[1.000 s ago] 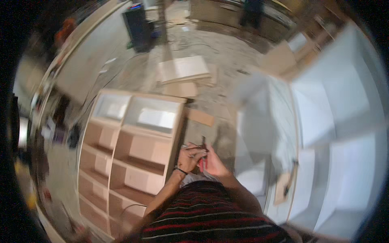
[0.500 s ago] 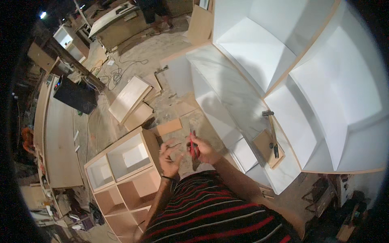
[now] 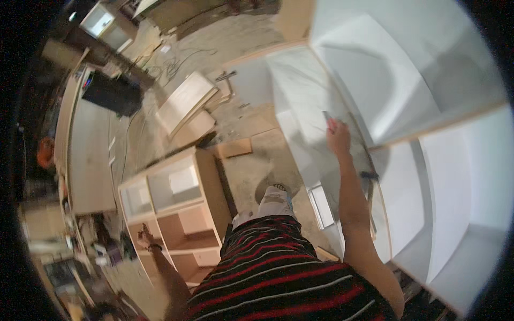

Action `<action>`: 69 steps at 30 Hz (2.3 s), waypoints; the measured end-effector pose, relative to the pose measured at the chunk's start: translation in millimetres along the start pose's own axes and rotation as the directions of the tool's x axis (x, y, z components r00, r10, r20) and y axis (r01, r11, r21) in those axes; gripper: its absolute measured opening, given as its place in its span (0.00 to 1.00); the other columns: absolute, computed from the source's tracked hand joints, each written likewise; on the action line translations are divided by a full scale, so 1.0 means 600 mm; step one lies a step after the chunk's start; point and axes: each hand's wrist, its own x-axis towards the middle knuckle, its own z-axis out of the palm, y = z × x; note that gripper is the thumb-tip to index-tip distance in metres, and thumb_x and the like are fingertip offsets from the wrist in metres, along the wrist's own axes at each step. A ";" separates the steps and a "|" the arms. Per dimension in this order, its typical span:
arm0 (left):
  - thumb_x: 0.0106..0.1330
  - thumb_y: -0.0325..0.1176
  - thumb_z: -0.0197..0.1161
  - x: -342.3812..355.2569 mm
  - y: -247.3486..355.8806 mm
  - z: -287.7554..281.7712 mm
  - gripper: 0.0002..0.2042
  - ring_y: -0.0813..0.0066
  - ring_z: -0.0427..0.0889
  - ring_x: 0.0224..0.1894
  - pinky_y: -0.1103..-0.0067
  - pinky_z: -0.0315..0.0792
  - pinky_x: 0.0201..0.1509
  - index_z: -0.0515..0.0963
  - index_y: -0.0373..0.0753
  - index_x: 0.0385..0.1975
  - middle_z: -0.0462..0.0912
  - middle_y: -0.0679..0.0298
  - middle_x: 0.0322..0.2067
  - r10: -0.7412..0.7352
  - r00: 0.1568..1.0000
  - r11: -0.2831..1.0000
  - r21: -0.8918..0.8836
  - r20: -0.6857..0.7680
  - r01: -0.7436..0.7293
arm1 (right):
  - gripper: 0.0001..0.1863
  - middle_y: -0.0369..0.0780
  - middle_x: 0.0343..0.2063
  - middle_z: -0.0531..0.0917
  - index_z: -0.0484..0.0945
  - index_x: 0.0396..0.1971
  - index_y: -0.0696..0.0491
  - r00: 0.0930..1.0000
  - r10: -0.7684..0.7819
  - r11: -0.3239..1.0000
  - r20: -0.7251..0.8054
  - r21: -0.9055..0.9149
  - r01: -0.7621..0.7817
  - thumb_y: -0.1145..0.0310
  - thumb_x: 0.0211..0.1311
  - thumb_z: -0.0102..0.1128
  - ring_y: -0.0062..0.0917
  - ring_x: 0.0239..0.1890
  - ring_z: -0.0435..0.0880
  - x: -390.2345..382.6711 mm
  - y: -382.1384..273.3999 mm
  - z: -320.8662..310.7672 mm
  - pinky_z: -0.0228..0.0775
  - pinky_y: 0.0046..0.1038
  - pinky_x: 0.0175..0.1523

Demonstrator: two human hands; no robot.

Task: The person trims the edges of a wooden shelving unit using a utility knife and then sands the surfaces and edges with a sanding block.

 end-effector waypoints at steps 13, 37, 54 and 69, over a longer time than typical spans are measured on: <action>0.57 0.40 0.73 -0.418 0.029 -0.591 0.12 0.62 0.84 0.27 0.66 0.77 0.33 0.90 0.41 0.37 0.86 0.60 0.24 -0.235 0.473 0.487 0.319 -0.849 0.813 | 0.28 0.49 0.59 0.78 0.78 0.64 0.49 0.997 -0.074 0.969 -0.035 -0.240 0.063 0.53 0.67 0.68 0.47 0.62 0.74 0.026 -0.032 -0.016 0.69 0.45 0.65; 0.64 0.45 0.76 -0.090 -0.161 -0.276 0.26 0.57 0.86 0.54 0.68 0.79 0.58 0.82 0.33 0.54 0.87 0.50 0.51 -0.512 0.553 0.679 0.704 0.658 -0.209 | 0.42 0.52 0.65 0.74 0.66 0.71 0.54 0.961 0.159 0.918 0.226 -0.392 -0.059 0.58 0.59 0.74 0.47 0.67 0.73 -0.550 -0.025 -0.297 0.65 0.43 0.71; 0.63 0.40 0.74 0.002 -0.196 -0.490 0.19 0.58 0.89 0.43 0.66 0.82 0.49 0.86 0.30 0.44 0.90 0.50 0.40 -0.468 0.477 0.668 0.651 0.744 -0.361 | 0.52 0.48 0.70 0.69 0.69 0.71 0.48 0.905 0.419 0.782 0.073 -0.535 -0.319 0.41 0.46 0.79 0.47 0.70 0.70 -0.520 -0.114 -0.311 0.68 0.51 0.70; 0.62 0.43 0.76 -0.061 -0.242 -0.458 0.21 0.57 0.89 0.47 0.64 0.82 0.54 0.87 0.31 0.44 0.90 0.49 0.41 -0.491 0.453 0.645 0.660 0.744 -0.385 | 0.20 0.52 0.42 0.87 0.76 0.61 0.51 0.978 0.202 0.661 -0.047 -0.731 -0.172 0.58 0.80 0.44 0.51 0.43 0.87 -0.504 0.045 -0.365 0.79 0.51 0.48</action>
